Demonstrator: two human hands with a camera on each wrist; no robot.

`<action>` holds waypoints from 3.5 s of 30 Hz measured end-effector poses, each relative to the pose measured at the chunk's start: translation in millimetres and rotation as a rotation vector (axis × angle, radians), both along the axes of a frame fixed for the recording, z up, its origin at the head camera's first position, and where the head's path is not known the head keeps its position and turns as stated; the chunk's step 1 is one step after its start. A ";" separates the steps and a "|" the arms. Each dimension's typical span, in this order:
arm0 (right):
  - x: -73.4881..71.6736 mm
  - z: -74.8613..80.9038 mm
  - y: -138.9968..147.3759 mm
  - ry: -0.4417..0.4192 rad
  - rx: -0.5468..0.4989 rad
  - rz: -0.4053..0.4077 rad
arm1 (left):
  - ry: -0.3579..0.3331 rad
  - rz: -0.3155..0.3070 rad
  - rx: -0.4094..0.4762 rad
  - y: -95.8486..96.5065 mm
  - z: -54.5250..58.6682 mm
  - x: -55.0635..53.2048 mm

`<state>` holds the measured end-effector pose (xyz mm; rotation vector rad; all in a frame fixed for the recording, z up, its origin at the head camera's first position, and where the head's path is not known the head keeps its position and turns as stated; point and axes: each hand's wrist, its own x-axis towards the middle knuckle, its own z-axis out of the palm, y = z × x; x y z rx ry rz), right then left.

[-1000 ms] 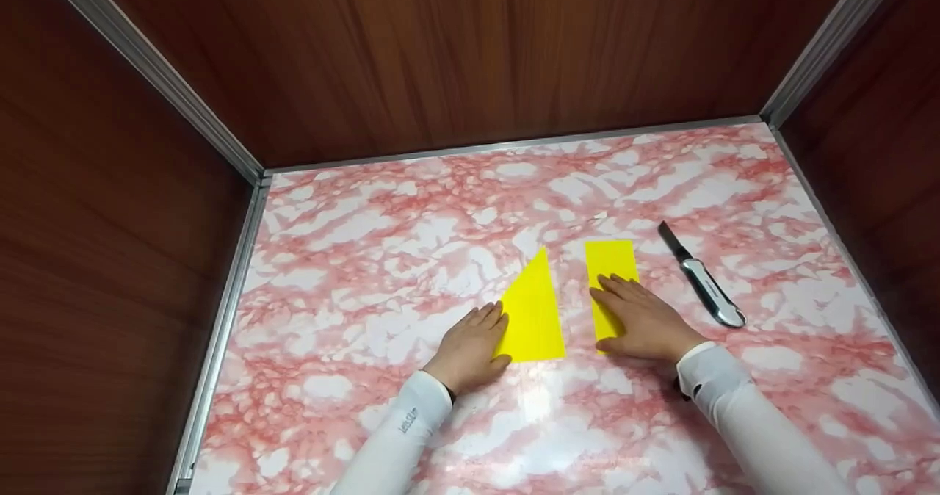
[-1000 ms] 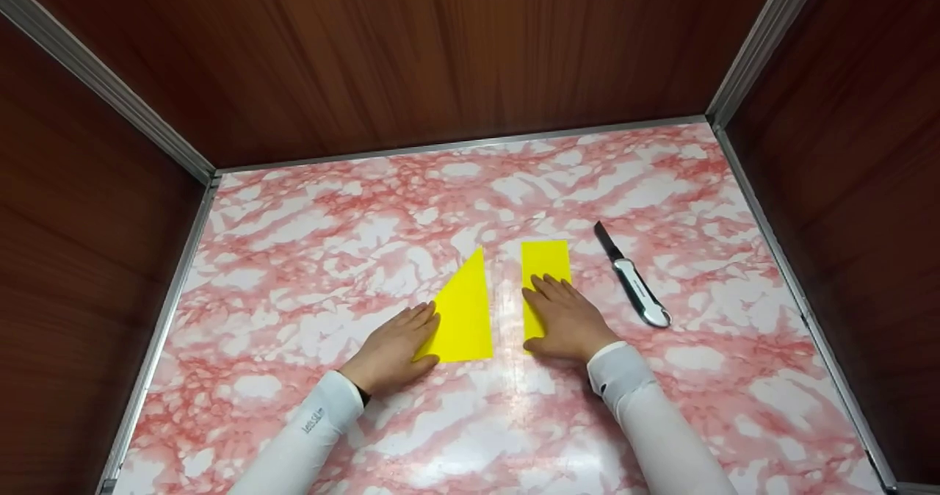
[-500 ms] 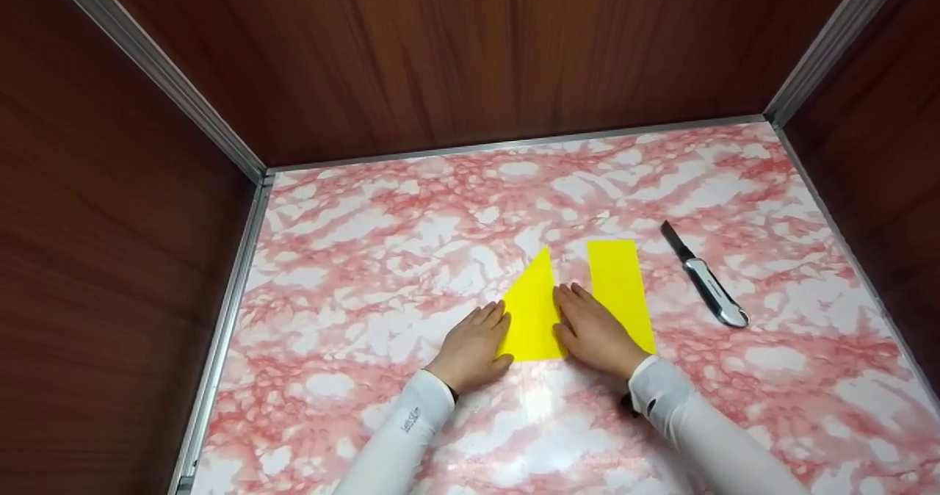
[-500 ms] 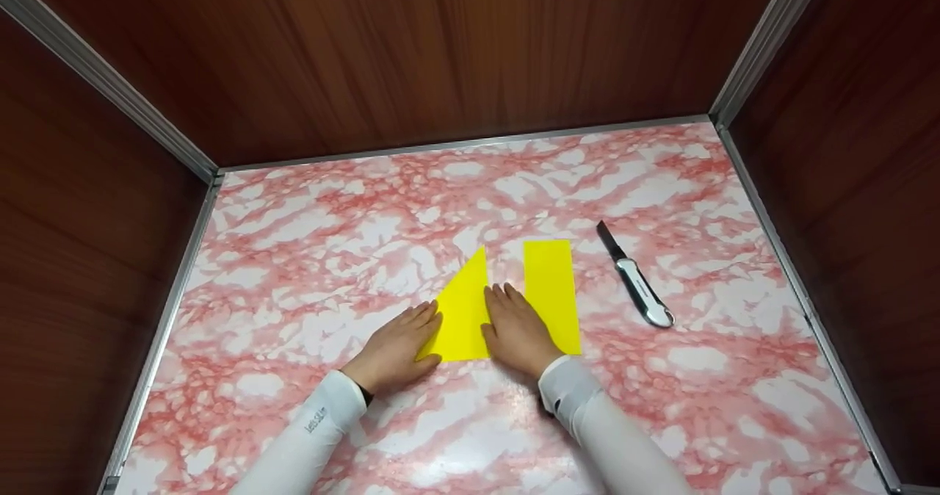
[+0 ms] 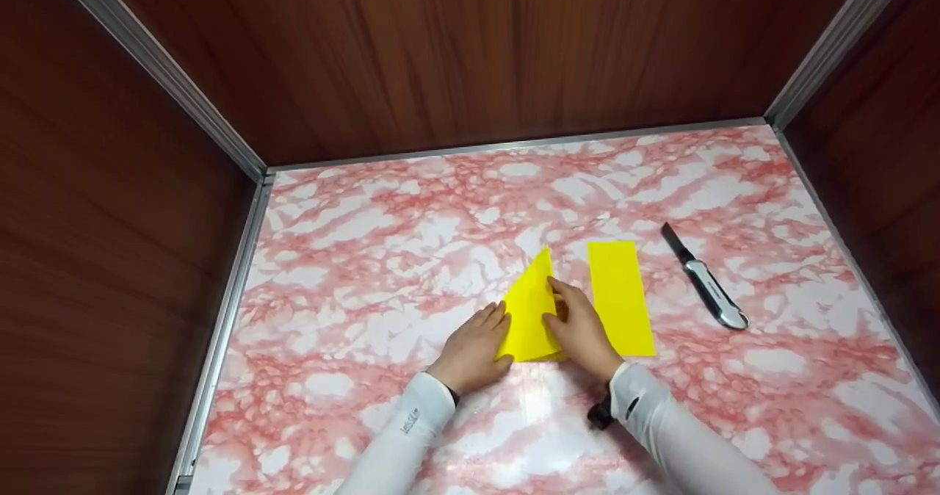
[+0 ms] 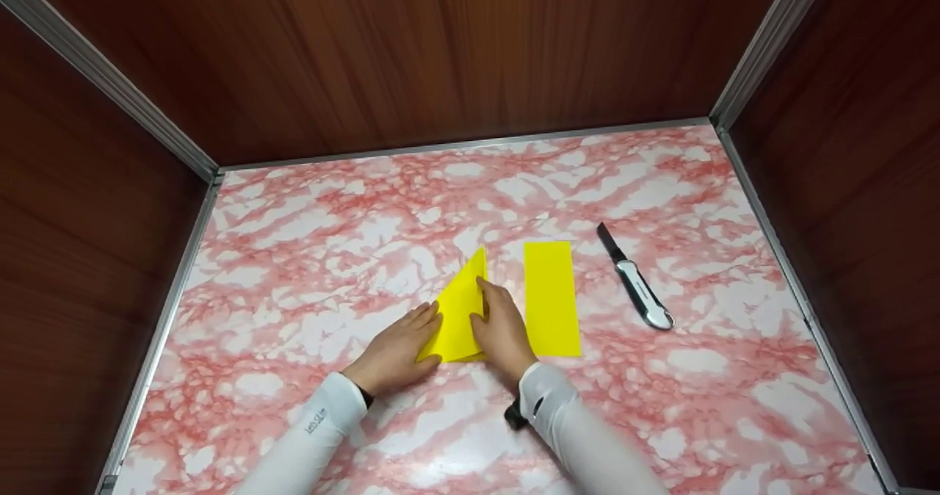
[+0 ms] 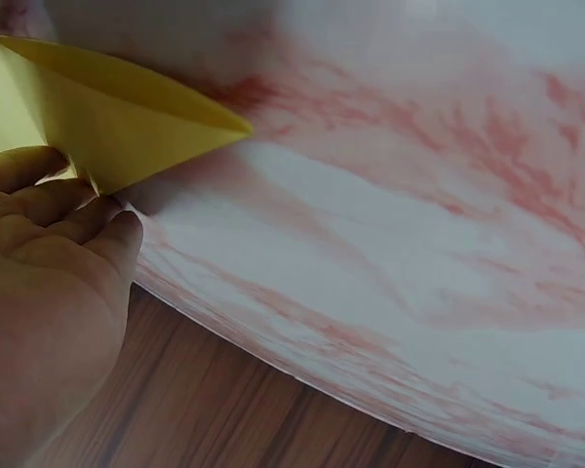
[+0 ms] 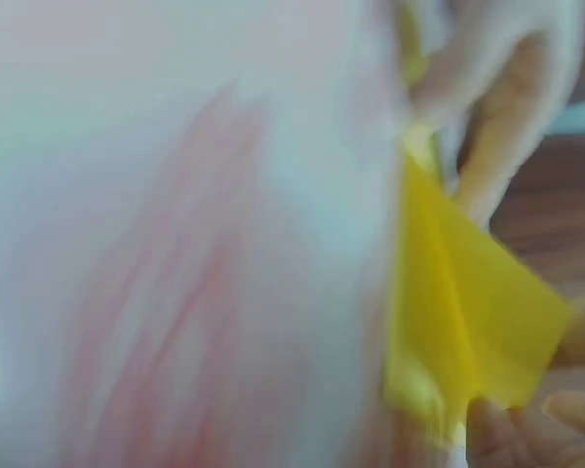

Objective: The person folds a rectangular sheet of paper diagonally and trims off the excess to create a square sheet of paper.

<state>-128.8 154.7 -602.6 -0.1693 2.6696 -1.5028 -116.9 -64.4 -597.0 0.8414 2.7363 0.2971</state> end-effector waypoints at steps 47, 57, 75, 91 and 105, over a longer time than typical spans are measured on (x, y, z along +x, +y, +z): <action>2.7 34.0 43.8 0.148 -0.282 -0.162 | -0.622 0.908 1.127 -27.6 19.0 -34.7; -1.7 19.6 47.0 0.077 -0.007 -0.139 | -0.393 0.870 0.905 -29.5 12.5 -46.9; -23.5 3.2 41.7 0.115 0.453 -0.010 | -0.082 0.726 0.402 -20.5 -0.6 -56.8; -25.3 4.0 40.1 0.130 0.561 0.002 | 0.115 0.648 0.301 -14.6 -10.7 -56.0; -25.6 -5.5 25.4 0.282 0.675 0.299 | 0.200 0.573 0.233 -5.0 -14.5 -55.7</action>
